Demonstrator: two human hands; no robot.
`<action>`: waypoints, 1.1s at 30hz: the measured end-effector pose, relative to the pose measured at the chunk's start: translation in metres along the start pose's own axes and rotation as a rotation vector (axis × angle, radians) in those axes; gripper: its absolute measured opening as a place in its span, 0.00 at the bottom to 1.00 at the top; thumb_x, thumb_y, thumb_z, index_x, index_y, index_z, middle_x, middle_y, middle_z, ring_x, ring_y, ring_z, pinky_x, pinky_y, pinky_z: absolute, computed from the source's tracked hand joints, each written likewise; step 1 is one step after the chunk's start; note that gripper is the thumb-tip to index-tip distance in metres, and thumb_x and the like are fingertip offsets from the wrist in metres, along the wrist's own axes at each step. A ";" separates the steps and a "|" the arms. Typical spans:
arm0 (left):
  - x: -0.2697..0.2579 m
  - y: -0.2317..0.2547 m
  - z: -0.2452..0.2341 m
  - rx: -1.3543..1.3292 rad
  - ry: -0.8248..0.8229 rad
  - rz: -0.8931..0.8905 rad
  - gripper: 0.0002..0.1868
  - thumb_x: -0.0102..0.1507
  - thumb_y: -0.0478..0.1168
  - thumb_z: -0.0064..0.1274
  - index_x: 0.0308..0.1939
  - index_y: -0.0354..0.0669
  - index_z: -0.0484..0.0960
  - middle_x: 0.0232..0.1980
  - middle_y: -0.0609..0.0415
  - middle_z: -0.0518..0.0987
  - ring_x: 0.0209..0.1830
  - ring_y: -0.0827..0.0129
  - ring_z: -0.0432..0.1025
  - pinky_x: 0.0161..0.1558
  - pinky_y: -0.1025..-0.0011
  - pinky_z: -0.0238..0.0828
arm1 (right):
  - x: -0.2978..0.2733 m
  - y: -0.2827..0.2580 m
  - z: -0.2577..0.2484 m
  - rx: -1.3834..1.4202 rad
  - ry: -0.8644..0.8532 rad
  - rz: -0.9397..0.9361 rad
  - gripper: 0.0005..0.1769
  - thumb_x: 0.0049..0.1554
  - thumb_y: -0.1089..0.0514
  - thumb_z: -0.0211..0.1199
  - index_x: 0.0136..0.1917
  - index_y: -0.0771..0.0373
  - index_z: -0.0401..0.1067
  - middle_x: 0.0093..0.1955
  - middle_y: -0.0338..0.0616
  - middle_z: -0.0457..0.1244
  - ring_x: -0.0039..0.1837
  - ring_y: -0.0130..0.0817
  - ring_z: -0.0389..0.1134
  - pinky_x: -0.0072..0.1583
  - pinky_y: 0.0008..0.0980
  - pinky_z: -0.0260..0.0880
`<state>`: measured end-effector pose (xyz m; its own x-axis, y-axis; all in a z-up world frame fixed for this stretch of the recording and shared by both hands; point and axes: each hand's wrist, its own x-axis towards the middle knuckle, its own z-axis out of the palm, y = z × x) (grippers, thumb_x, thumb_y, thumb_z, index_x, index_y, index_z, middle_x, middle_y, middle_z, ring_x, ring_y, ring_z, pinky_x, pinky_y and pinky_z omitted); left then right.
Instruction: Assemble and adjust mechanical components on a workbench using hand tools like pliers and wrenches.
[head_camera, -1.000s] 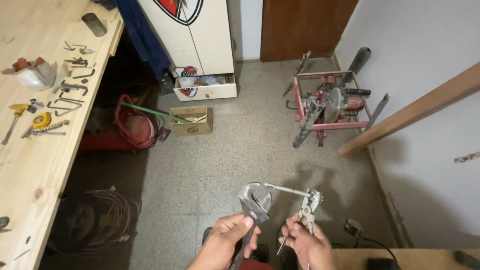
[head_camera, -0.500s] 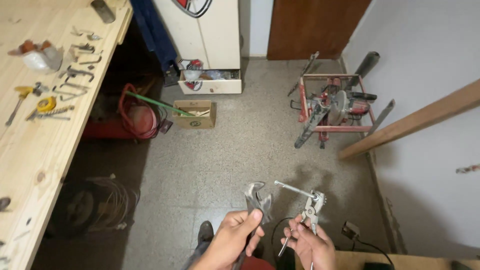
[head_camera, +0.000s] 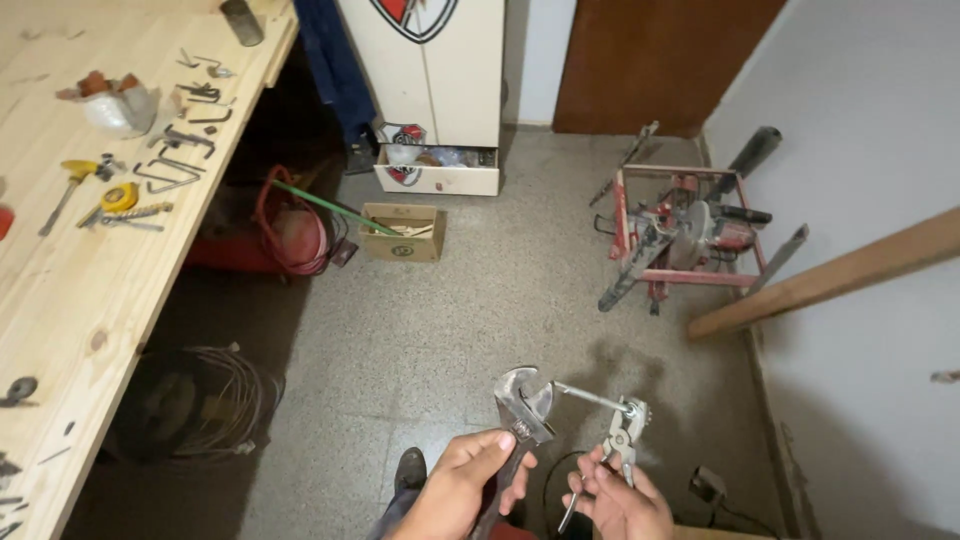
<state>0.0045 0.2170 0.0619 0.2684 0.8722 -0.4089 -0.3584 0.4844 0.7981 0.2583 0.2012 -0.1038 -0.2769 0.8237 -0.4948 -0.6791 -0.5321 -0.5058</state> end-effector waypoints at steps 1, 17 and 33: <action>0.000 0.001 0.000 0.004 0.035 -0.067 0.25 0.71 0.50 0.44 0.35 0.30 0.83 0.21 0.46 0.75 0.16 0.67 0.65 0.25 0.72 0.60 | -0.002 0.002 0.006 -0.005 0.019 -0.055 0.06 0.59 0.66 0.59 0.50 0.61 0.70 0.42 0.50 0.56 0.47 0.50 0.61 0.51 0.53 0.67; 0.018 -0.016 -0.007 0.086 -0.040 0.005 0.27 0.73 0.52 0.46 0.29 0.36 0.82 0.14 0.50 0.71 0.11 0.71 0.63 0.18 0.75 0.57 | 0.025 0.011 -0.031 -0.060 -0.077 -0.064 0.13 0.57 0.62 0.62 0.56 0.63 0.70 0.47 0.52 0.62 0.51 0.53 0.63 0.54 0.60 0.66; -0.020 0.012 -0.003 0.304 -0.351 -0.043 0.16 0.72 0.51 0.52 0.38 0.46 0.85 0.27 0.69 0.74 0.24 0.88 0.62 0.27 0.82 0.54 | -0.027 -0.021 0.074 -0.078 0.342 -0.174 0.30 0.55 0.79 0.43 0.71 0.87 0.59 0.62 0.88 0.61 0.65 0.76 0.63 0.69 0.64 0.57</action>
